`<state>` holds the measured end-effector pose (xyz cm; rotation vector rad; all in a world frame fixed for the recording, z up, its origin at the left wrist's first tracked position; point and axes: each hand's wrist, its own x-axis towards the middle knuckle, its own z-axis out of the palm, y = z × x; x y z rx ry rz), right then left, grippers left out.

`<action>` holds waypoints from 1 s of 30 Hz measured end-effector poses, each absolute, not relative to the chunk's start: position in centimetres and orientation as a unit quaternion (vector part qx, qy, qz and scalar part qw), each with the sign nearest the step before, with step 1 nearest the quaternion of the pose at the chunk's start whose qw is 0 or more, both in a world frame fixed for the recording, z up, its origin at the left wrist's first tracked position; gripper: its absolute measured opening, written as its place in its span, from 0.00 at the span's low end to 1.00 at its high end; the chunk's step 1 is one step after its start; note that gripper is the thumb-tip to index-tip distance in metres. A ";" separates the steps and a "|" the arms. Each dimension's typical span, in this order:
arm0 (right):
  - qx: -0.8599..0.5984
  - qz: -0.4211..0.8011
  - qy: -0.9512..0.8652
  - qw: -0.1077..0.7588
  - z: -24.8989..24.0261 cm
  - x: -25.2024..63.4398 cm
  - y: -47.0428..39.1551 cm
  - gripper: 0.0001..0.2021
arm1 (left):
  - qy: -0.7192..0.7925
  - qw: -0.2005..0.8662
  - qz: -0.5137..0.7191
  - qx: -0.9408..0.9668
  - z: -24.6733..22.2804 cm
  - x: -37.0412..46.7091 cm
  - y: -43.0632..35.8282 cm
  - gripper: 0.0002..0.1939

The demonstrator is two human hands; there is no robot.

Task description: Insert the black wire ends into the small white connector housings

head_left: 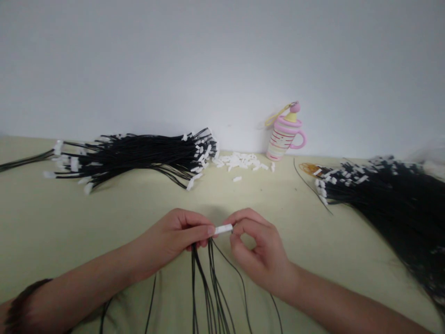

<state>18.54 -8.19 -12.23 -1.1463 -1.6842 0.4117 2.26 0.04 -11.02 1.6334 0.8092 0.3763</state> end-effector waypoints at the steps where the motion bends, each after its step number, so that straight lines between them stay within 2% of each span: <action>1: -0.474 0.170 -0.699 0.508 -12.3 18.6 -8.2 0.08 | 0.348 0.595 0.165 0.705 -11.1 2.3 0.0 0.15; 11: -0.485 0.168 -0.685 0.518 -12.6 18.4 -8.1 0.07 | 0.347 0.575 0.161 0.723 -11.2 2.2 -0.1 0.15; 15: -0.490 0.177 -0.669 0.530 -12.9 18.4 -7.7 0.05 | 0.363 0.618 0.195 0.669 -11.9 2.3 0.0 0.13; 19: -0.496 0.294 -0.639 0.509 -13.2 19.2 -7.0 0.05 | 0.365 0.699 0.257 0.559 -12.4 2.5 0.4 0.12; 25: -0.418 0.486 -0.666 0.381 -12.1 22.0 -6.2 0.06 | 0.355 0.709 0.329 0.513 -9.6 1.2 1.5 0.11; 28: -0.398 0.556 -0.657 0.317 -11.9 22.5 -6.1 0.09 | 0.333 0.707 0.314 0.539 -8.0 0.3 1.0 0.10; 30: -0.411 0.571 -0.642 0.305 -12.1 22.2 -6.1 0.08 | 0.295 0.711 0.253 0.586 -7.4 0.0 0.2 0.10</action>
